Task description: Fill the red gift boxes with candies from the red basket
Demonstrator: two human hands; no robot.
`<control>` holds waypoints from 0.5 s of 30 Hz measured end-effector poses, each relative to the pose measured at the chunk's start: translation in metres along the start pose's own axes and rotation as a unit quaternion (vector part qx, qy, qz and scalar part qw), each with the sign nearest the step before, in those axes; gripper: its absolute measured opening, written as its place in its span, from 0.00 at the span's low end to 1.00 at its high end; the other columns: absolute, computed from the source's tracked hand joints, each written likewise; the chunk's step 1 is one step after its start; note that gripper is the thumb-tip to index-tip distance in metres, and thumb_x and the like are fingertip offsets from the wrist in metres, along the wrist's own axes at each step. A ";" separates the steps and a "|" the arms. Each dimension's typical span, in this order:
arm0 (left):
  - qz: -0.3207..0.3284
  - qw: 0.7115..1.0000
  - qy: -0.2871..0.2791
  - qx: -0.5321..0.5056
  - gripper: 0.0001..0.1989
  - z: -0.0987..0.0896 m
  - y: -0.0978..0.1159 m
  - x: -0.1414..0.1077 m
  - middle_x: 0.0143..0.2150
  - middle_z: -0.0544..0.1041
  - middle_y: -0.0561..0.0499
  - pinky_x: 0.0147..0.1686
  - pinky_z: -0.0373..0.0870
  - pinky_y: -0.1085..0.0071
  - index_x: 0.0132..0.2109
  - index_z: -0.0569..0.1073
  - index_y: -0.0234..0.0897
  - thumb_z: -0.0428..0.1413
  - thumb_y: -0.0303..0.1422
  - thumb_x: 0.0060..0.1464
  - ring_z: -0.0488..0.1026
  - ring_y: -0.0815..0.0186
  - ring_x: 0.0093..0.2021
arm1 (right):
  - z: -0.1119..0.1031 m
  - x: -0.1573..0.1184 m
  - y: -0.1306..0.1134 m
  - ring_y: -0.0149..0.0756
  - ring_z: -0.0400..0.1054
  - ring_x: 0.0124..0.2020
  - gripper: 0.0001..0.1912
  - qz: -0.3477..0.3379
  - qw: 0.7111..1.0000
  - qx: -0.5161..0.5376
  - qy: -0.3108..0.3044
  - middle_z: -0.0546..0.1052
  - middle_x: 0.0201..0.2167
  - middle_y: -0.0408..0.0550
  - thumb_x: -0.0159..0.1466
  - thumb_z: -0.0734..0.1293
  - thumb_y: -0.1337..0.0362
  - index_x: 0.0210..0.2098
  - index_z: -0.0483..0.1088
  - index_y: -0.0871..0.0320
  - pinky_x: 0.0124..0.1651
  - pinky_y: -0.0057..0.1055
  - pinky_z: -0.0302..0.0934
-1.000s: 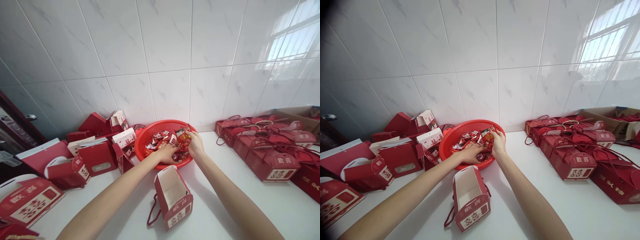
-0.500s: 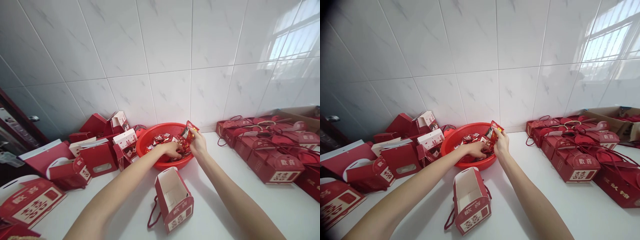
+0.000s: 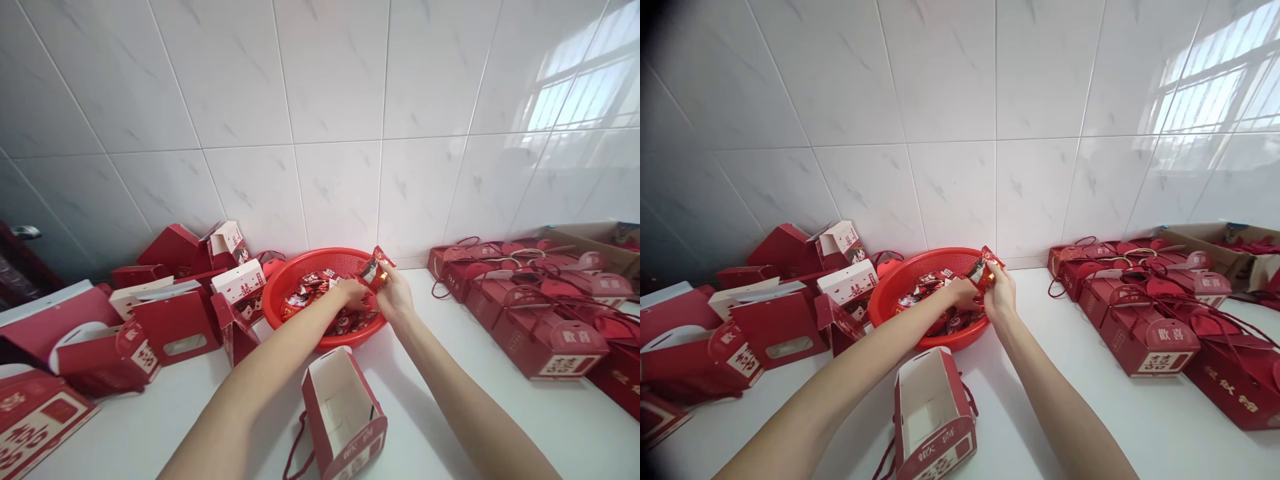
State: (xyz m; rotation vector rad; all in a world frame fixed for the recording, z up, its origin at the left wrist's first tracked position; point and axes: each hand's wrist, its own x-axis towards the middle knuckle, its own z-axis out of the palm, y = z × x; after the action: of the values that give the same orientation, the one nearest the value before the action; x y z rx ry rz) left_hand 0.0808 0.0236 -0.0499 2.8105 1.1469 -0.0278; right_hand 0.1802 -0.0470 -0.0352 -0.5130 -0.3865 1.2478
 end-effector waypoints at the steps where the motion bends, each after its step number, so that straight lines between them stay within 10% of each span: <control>1: -0.018 1.000 -0.016 -0.008 0.11 0.000 -0.004 -0.001 0.48 0.79 0.44 0.49 0.73 0.59 0.43 0.77 0.36 0.64 0.34 0.53 0.75 0.56 0.48 | 0.000 0.000 0.000 0.32 0.74 0.28 0.06 0.002 1.000 0.000 -0.003 0.80 0.26 0.44 0.51 0.74 0.68 0.28 0.74 0.60 0.36 0.27 0.71; 9: -0.101 0.980 -0.029 -0.167 0.17 -0.013 -0.034 -0.014 0.54 0.74 0.45 0.47 0.76 0.57 0.55 0.72 0.35 0.56 0.39 0.64 0.75 0.58 0.49 | 0.003 -0.005 -0.003 0.33 0.75 0.28 0.05 0.025 1.000 -0.018 0.002 0.80 0.25 0.45 0.52 0.73 0.70 0.27 0.72 0.59 0.35 0.28 0.72; 15: -0.112 0.952 0.045 -0.282 0.08 -0.015 -0.044 -0.023 0.28 0.77 0.54 0.30 0.70 0.73 0.35 0.78 0.34 0.56 0.33 0.56 0.74 0.66 0.30 | 0.008 -0.012 -0.004 0.32 0.74 0.28 0.02 0.027 0.999 -0.022 0.006 0.81 0.25 0.45 0.53 0.71 0.70 0.27 0.74 0.60 0.33 0.27 0.72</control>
State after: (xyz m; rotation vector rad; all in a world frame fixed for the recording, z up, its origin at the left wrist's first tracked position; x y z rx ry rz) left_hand 0.0337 0.0403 -0.0374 2.1927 1.2444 0.3543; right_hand 0.1759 -0.0577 -0.0258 -0.5711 -0.3921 1.2901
